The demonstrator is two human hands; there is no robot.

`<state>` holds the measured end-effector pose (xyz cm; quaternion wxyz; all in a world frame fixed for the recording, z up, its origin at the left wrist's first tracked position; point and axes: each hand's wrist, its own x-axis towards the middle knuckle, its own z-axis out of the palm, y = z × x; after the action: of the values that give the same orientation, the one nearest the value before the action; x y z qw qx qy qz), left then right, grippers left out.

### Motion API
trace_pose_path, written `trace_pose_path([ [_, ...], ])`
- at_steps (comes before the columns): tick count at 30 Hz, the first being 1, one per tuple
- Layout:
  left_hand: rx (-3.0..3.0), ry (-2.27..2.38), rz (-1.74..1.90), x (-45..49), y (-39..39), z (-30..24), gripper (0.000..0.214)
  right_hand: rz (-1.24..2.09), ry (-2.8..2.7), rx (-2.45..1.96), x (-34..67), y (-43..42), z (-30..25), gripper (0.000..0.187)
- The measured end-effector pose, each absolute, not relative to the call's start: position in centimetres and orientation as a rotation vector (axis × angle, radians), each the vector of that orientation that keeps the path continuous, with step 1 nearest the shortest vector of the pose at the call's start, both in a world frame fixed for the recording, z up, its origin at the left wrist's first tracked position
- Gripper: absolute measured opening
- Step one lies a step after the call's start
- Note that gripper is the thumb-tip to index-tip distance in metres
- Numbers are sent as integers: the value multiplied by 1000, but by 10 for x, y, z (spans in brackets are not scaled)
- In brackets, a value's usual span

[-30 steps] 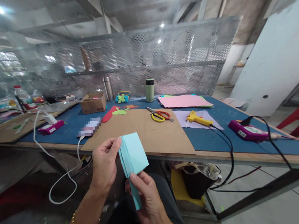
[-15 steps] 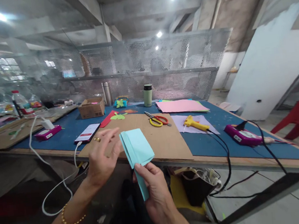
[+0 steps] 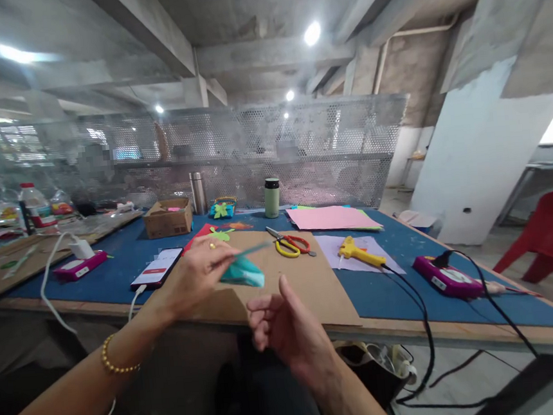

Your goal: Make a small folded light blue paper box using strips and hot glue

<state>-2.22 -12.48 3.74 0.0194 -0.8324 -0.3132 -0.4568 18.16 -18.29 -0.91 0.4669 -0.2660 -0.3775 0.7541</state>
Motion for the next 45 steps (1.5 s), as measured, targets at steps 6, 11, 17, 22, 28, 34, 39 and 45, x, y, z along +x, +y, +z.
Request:
trace_pose_path([
  [6, -2978, -1627, -1552, -20, -101, 39, 20, 947, -1382, -933, 203, -136, 15, 37],
  [11, -3074, -1824, -1589, -2, -83, 24, 19, 1054, -1559, -923, 189, -80, 19, 28],
  [17, -3106, -1901, -1628, 0, -55, -2, 20, 1236, -1410, -925, 185, -53, -2, 41],
  [22, -3042, -1874, -1574, 4, -53, -5, 26, 1201, -1485, -960, 187, -56, -6, 38],
  [28, -3160, -1866, -1772, 5, -50, -8, 25, 1091, -1574, -1119, 184, -50, -5, 16],
  [34, -3248, -1929, -1834, 1, -50, -15, 21, 1097, -1561, -1097, 186, -52, -11, 9],
  [39, -3271, -1939, -1888, 1, -55, -10, 28, 1103, -1602, -1099, 187, -44, -14, 12],
  [45, -3401, -1751, -1873, -1, -54, -11, 36, 1076, -1606, -1112, 192, -37, -20, 16],
])
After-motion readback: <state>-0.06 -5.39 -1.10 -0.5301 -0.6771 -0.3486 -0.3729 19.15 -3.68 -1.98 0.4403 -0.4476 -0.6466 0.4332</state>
